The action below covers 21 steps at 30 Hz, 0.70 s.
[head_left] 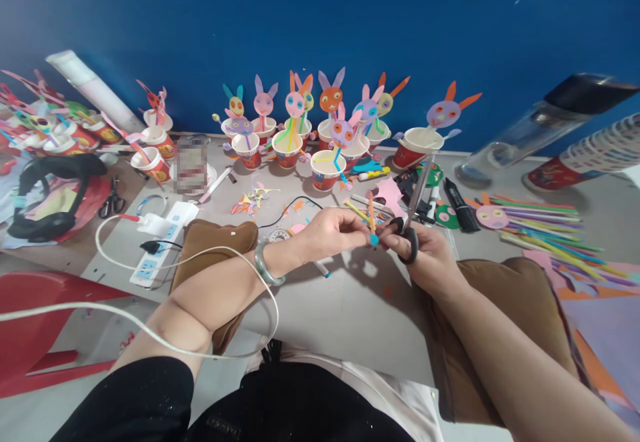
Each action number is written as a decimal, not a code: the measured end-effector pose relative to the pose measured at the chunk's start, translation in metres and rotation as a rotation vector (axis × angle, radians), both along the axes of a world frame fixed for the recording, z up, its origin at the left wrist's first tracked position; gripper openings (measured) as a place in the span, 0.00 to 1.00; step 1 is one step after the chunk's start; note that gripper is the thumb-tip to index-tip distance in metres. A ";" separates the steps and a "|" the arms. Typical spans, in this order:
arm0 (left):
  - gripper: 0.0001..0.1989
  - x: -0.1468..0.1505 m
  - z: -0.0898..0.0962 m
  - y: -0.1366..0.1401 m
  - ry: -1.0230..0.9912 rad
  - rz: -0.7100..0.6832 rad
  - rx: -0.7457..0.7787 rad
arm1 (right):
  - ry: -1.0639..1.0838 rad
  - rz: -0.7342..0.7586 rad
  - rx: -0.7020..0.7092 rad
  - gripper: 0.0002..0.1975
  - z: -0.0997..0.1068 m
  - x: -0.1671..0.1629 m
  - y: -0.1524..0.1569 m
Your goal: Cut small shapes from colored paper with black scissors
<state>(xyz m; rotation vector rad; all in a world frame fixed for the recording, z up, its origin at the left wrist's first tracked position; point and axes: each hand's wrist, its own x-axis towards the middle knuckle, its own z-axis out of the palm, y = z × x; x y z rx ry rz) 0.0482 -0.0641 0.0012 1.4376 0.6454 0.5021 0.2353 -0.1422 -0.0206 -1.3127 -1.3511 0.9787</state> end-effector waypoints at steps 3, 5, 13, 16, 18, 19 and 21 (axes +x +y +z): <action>0.08 0.002 -0.010 -0.002 0.016 -0.049 0.043 | -0.015 0.000 -0.030 0.19 -0.003 -0.001 -0.001; 0.07 0.002 -0.012 -0.002 0.027 -0.058 0.064 | -0.018 0.002 -0.023 0.18 -0.006 -0.001 -0.001; 0.05 0.001 -0.005 0.000 0.016 -0.054 0.057 | -0.033 0.022 -0.028 0.18 -0.007 -0.003 0.000; 0.08 0.003 -0.007 0.001 0.043 -0.024 0.103 | 0.004 -0.009 -0.034 0.18 -0.004 -0.005 0.000; 0.12 0.004 -0.010 0.001 0.028 0.020 0.149 | 0.008 -0.045 -0.032 0.18 -0.003 -0.006 0.000; 0.14 0.004 -0.011 0.001 0.012 0.049 0.177 | 0.003 -0.063 -0.029 0.18 -0.002 -0.006 0.000; 0.13 0.004 -0.011 0.000 -0.003 0.097 0.243 | -0.009 -0.085 -0.017 0.18 -0.001 -0.006 -0.001</action>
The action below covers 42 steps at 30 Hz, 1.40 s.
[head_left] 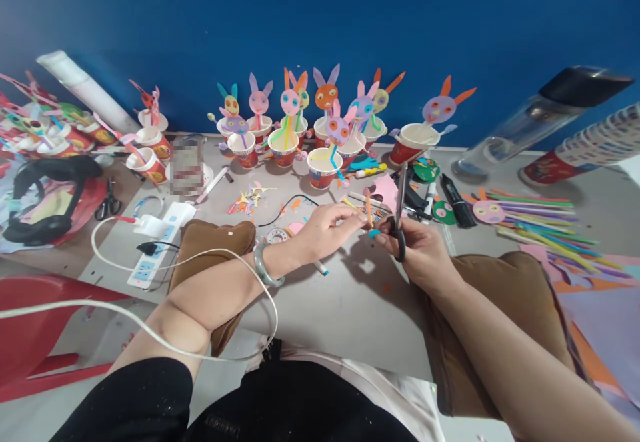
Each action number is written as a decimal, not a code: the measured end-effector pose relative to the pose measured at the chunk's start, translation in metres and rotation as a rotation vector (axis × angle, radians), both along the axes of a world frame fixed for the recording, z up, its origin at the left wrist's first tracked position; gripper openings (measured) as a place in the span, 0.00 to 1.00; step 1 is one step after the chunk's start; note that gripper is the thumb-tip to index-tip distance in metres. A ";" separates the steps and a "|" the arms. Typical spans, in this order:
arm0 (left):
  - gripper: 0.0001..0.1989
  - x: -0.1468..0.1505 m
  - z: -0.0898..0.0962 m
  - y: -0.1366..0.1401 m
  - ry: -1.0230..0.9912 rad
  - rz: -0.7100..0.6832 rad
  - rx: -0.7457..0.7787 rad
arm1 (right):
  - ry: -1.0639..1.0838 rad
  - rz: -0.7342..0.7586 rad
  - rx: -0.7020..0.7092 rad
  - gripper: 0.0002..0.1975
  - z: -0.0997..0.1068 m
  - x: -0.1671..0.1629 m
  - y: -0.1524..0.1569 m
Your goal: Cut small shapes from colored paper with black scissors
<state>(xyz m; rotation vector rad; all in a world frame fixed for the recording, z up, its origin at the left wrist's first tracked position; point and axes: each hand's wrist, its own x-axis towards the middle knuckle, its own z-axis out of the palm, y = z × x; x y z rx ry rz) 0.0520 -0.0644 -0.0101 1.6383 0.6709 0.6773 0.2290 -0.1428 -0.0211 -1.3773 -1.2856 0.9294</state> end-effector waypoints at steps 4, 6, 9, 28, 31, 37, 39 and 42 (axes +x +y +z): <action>0.06 -0.002 0.003 -0.002 0.050 -0.014 0.098 | -0.002 0.011 0.020 0.19 0.001 -0.001 0.000; 0.03 -0.003 0.004 -0.002 0.060 -0.041 0.077 | -0.005 0.021 0.025 0.20 0.000 -0.001 0.000; 0.03 -0.003 0.006 -0.001 0.033 -0.038 -0.010 | -0.023 0.048 0.018 0.20 0.000 0.000 0.000; 0.06 -0.009 0.015 0.000 -0.259 0.119 -0.274 | -0.244 0.398 0.065 0.31 0.002 -0.002 -0.002; 0.06 -0.009 0.016 0.000 -0.250 0.127 -0.273 | -0.279 0.403 0.082 0.31 0.003 -0.002 -0.001; 0.05 -0.009 0.018 -0.001 -0.247 0.138 -0.270 | -0.314 0.407 0.085 0.32 0.005 -0.003 -0.001; 0.04 -0.009 0.018 -0.001 -0.251 0.141 -0.268 | -0.315 0.412 0.084 0.32 0.004 -0.004 -0.001; 0.05 -0.009 0.018 -0.001 -0.247 0.146 -0.260 | -0.314 0.414 0.075 0.33 0.004 -0.004 0.000</action>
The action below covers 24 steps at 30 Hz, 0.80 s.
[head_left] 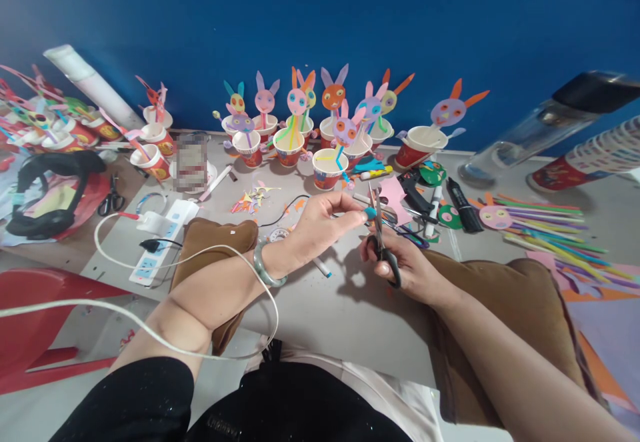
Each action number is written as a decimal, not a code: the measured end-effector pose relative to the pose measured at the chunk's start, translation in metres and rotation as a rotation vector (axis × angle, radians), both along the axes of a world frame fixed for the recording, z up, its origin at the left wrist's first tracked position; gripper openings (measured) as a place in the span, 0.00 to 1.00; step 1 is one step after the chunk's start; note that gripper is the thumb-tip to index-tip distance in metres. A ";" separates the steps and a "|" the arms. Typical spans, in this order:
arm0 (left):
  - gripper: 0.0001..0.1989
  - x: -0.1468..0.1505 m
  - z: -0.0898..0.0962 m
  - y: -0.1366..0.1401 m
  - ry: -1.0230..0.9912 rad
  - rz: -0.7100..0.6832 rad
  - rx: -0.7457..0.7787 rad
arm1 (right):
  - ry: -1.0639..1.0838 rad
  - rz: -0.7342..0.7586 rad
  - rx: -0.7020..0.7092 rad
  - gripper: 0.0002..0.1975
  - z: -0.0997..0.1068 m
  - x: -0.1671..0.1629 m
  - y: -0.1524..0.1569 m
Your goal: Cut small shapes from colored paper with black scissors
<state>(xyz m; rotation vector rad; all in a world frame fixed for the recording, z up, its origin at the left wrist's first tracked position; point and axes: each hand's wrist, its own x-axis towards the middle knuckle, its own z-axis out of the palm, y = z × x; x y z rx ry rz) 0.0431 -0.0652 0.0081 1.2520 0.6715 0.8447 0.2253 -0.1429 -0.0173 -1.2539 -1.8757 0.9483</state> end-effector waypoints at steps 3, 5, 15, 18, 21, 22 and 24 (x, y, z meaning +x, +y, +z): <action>0.05 0.000 -0.001 0.001 0.009 -0.004 0.009 | -0.008 -0.007 -0.009 0.33 0.000 0.000 0.001; 0.05 0.000 -0.002 0.001 0.008 -0.008 0.011 | -0.018 -0.011 -0.011 0.34 -0.001 0.000 0.001; 0.06 -0.001 -0.003 0.001 0.018 -0.007 0.012 | -0.007 -0.039 -0.001 0.34 -0.006 0.000 0.001; 0.06 -0.001 -0.003 0.001 0.022 -0.009 0.005 | -0.003 -0.040 -0.008 0.33 -0.006 0.000 0.002; 0.06 -0.001 -0.002 0.001 0.025 -0.009 0.000 | -0.006 -0.040 -0.013 0.33 -0.007 0.001 0.002; 0.06 -0.001 -0.002 0.001 0.028 -0.007 -0.001 | -0.008 -0.043 -0.014 0.33 -0.008 0.001 0.002; 0.06 -0.001 -0.002 0.001 0.023 -0.008 0.001 | -0.012 -0.050 -0.020 0.33 -0.010 0.003 0.002</action>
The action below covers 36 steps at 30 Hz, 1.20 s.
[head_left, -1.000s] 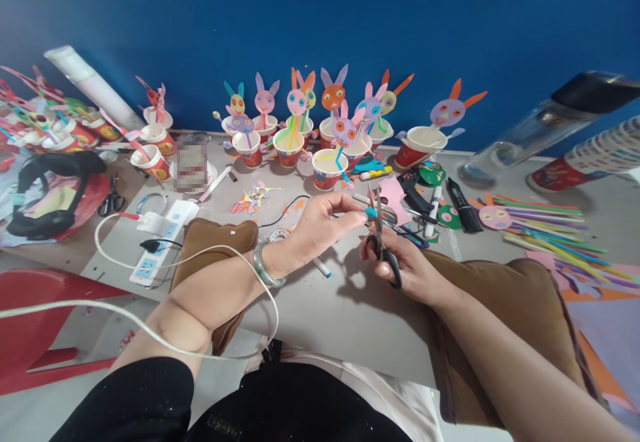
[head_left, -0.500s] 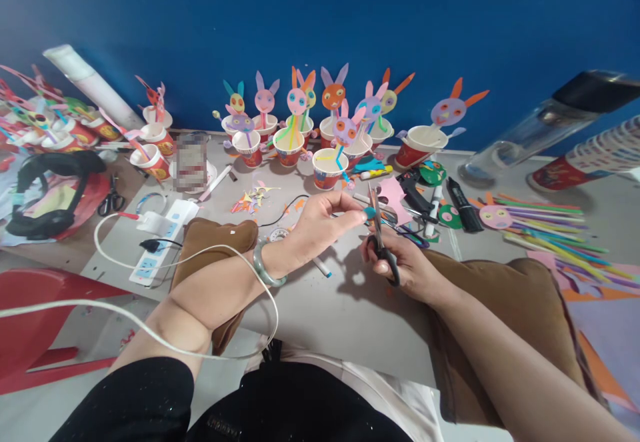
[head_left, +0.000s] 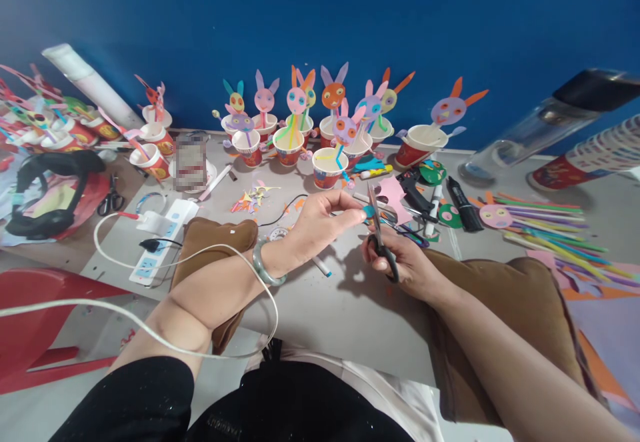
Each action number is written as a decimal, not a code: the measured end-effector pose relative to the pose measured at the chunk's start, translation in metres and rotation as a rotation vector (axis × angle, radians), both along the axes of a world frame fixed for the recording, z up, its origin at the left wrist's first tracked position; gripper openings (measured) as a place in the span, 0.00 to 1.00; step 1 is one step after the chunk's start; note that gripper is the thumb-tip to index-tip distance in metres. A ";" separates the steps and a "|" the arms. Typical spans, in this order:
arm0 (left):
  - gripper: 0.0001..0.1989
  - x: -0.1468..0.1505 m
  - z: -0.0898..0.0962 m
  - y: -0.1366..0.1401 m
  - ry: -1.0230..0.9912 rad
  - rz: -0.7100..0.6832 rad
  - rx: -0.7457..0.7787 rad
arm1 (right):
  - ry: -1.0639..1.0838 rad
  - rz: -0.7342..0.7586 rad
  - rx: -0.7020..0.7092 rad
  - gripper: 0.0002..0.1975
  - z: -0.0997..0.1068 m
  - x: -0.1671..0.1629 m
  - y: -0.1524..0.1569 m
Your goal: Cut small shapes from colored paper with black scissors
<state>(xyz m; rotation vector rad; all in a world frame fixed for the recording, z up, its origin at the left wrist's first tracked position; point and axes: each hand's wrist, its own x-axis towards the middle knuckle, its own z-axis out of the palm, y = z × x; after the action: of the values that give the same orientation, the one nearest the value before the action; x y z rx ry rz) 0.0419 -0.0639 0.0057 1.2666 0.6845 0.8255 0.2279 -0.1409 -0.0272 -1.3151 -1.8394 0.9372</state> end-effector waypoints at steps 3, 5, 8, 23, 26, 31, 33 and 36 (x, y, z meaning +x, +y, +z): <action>0.05 0.000 -0.001 0.001 -0.017 0.002 0.012 | -0.004 -0.015 -0.002 0.33 -0.001 0.001 0.000; 0.06 -0.001 0.000 0.002 -0.015 0.008 0.019 | 0.012 -0.019 0.013 0.33 -0.001 0.001 -0.001; 0.07 -0.001 0.002 0.003 0.009 0.025 0.020 | 0.048 0.001 0.032 0.33 0.001 0.001 -0.001; 0.09 -0.003 0.010 0.004 -0.011 -0.011 -0.012 | -0.021 0.104 0.014 0.33 0.007 0.000 -0.001; 0.09 -0.003 0.010 0.004 -0.001 -0.019 -0.017 | -0.027 0.108 0.016 0.33 0.005 0.000 -0.001; 0.08 -0.004 0.009 0.004 -0.009 -0.023 0.003 | -0.030 0.103 0.015 0.33 0.004 0.000 -0.001; 0.08 -0.004 0.009 0.004 -0.013 -0.025 0.005 | -0.038 0.101 0.015 0.34 0.005 0.000 -0.001; 0.07 -0.004 0.008 0.004 -0.021 -0.031 0.009 | -0.048 0.097 0.012 0.34 0.005 0.000 -0.001</action>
<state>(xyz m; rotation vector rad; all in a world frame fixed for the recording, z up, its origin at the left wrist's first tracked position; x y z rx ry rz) 0.0381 -0.0597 0.0139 1.2721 0.6433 0.8168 0.2281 -0.1421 -0.0220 -1.2598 -1.9577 0.9510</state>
